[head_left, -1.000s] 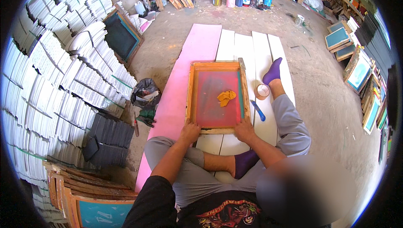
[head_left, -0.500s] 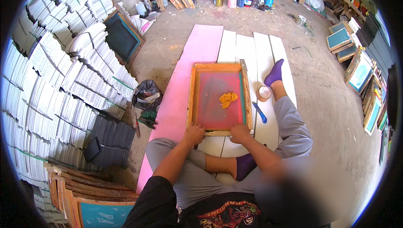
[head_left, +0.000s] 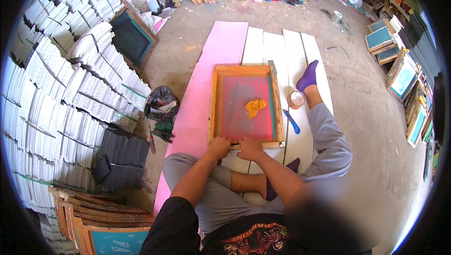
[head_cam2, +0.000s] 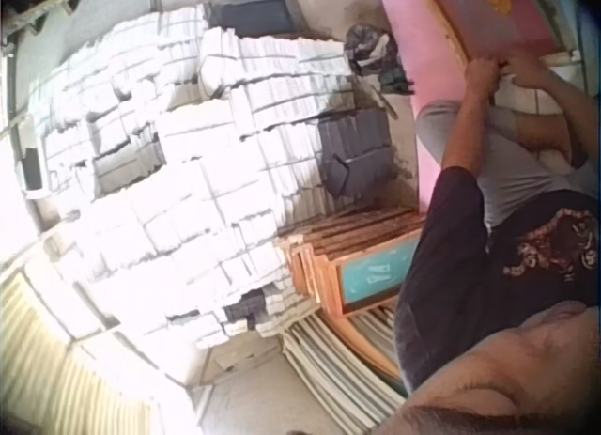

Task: The person sits on the floor and applies orange tape to the edges of a wooden screen printing frame. They use a utility knife to cut the tape and pliers to adjust metal clips on the frame corners.

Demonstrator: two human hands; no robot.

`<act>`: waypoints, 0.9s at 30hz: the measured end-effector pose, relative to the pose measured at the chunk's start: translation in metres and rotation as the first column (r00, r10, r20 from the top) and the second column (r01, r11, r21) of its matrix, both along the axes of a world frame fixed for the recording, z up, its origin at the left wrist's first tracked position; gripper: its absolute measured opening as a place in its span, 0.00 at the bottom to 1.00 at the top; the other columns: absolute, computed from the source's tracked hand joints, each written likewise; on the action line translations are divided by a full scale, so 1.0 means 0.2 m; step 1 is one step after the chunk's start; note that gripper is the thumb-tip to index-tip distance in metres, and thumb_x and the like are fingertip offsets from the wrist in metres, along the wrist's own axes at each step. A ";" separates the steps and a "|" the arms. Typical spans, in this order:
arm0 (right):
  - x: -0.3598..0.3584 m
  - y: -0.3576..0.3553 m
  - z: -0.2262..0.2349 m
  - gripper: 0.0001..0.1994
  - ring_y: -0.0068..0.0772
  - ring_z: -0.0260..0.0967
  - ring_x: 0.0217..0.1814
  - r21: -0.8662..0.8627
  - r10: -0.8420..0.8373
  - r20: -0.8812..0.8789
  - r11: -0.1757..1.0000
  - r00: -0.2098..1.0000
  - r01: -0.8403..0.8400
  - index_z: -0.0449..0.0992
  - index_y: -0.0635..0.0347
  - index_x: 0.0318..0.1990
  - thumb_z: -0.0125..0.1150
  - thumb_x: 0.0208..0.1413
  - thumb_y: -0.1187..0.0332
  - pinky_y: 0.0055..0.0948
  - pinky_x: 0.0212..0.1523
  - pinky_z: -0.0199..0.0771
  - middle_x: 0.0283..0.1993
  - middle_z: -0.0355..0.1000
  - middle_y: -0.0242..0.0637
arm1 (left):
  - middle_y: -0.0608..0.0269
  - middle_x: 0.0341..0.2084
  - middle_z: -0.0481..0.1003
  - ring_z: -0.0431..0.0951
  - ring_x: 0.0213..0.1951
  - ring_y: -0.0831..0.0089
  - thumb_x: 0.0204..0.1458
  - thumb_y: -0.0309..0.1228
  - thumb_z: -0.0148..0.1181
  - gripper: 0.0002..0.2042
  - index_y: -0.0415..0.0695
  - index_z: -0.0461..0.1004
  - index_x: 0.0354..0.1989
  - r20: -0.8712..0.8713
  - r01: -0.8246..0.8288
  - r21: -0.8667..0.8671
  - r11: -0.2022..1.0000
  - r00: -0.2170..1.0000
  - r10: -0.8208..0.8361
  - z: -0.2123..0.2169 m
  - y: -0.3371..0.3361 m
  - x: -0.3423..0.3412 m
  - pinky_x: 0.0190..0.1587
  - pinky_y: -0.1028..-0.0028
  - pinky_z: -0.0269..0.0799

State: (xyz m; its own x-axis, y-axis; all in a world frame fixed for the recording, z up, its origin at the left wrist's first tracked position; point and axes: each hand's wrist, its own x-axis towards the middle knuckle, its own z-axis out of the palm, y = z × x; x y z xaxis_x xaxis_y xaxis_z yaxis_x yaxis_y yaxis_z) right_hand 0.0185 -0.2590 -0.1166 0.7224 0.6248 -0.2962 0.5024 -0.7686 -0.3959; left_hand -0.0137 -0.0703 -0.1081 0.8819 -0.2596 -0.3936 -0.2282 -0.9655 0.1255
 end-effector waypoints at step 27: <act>0.11 -0.53 0.10 0.13 0.45 0.69 0.59 -0.328 0.239 0.352 0.937 0.905 -0.120 0.86 0.58 0.35 0.67 0.46 0.60 0.54 0.72 0.53 0.35 0.81 0.40 | 0.50 0.47 0.78 0.77 0.54 0.55 0.52 0.31 0.66 0.14 0.38 0.77 0.45 0.069 -0.006 0.074 0.997 0.998 0.001 -0.07 0.05 -0.07 0.54 0.57 0.76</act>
State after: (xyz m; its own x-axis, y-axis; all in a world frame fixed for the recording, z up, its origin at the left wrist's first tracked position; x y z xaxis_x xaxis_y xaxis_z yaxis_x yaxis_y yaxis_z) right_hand 0.0408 -0.3658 -0.0956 0.6998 0.6826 -0.2105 0.7084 -0.7011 0.0816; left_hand -0.0280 -0.0609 -0.1212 0.9085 -0.2291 -0.3495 -0.2307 -0.9723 0.0376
